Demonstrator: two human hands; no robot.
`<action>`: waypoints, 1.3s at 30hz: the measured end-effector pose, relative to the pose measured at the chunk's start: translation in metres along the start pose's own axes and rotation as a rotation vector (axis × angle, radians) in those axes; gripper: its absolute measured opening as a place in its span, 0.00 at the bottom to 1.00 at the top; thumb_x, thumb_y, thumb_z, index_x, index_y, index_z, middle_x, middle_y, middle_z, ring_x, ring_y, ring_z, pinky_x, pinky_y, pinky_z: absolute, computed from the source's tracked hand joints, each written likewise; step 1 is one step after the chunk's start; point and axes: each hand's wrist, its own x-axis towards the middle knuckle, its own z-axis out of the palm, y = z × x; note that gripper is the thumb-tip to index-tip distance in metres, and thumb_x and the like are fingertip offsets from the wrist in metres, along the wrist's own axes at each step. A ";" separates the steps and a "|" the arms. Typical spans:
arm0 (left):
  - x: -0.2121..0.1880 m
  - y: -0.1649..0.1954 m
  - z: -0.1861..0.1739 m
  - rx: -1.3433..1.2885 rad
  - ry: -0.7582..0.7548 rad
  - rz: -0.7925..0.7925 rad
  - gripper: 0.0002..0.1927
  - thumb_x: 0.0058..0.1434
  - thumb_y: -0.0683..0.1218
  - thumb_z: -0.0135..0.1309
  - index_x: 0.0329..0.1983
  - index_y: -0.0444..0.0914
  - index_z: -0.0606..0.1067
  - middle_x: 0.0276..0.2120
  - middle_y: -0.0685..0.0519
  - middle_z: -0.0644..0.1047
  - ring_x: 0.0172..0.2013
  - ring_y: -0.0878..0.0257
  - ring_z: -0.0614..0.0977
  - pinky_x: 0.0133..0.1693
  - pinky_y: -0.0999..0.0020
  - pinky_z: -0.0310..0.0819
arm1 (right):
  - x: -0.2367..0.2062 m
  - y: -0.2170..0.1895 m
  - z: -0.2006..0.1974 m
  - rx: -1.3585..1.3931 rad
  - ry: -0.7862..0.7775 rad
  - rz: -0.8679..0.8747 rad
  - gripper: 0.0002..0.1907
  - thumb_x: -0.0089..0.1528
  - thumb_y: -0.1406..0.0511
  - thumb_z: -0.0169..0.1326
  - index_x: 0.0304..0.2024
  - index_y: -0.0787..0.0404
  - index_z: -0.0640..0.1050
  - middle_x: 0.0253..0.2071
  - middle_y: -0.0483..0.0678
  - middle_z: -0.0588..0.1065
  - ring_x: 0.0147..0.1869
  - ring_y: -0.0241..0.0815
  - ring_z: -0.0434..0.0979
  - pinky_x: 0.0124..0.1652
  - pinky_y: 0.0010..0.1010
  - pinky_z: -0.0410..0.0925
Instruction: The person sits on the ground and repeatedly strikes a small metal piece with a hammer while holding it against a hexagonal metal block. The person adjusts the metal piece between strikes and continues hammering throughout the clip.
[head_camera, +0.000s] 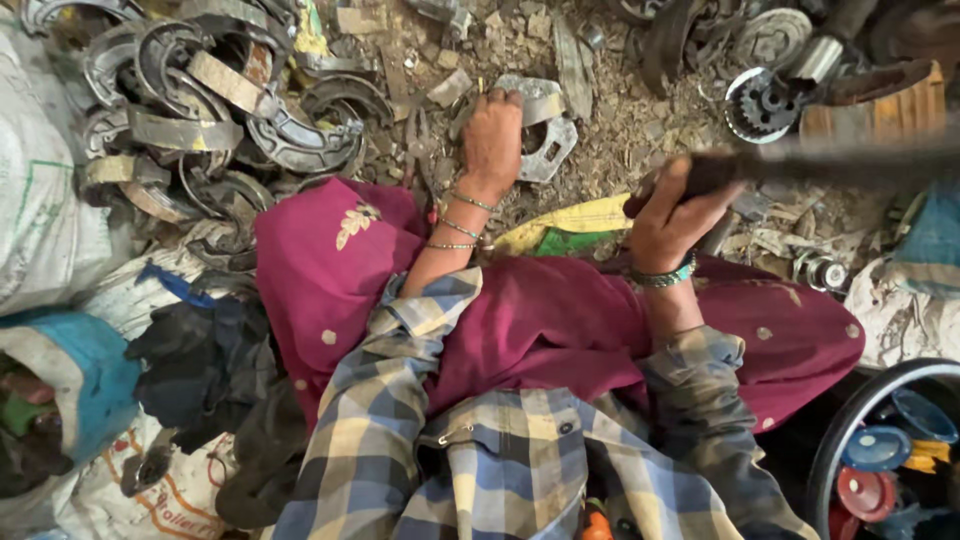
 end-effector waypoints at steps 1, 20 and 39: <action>0.001 0.000 -0.002 0.027 0.020 0.017 0.10 0.60 0.38 0.50 0.42 0.35 0.79 0.41 0.43 0.80 0.45 0.46 0.82 0.49 0.48 0.73 | -0.002 0.011 0.008 -0.012 0.052 -0.056 0.15 0.76 0.62 0.50 0.58 0.66 0.67 0.34 0.57 0.77 0.32 0.52 0.76 0.30 0.42 0.69; 0.002 0.008 -0.020 0.040 0.048 0.022 0.11 0.60 0.38 0.50 0.42 0.38 0.80 0.38 0.44 0.81 0.44 0.49 0.83 0.67 0.31 0.47 | -0.015 0.030 0.043 -0.443 -0.238 -0.035 0.11 0.74 0.65 0.50 0.56 0.62 0.67 0.35 0.56 0.76 0.31 0.52 0.78 0.28 0.41 0.73; 0.003 0.010 -0.027 0.102 -0.203 -0.025 0.11 0.69 0.39 0.46 0.45 0.40 0.80 0.38 0.45 0.82 0.47 0.50 0.83 0.71 0.36 0.46 | -0.020 0.039 0.049 -0.881 -0.611 0.139 0.19 0.67 0.63 0.56 0.54 0.67 0.67 0.32 0.65 0.76 0.32 0.65 0.77 0.32 0.53 0.69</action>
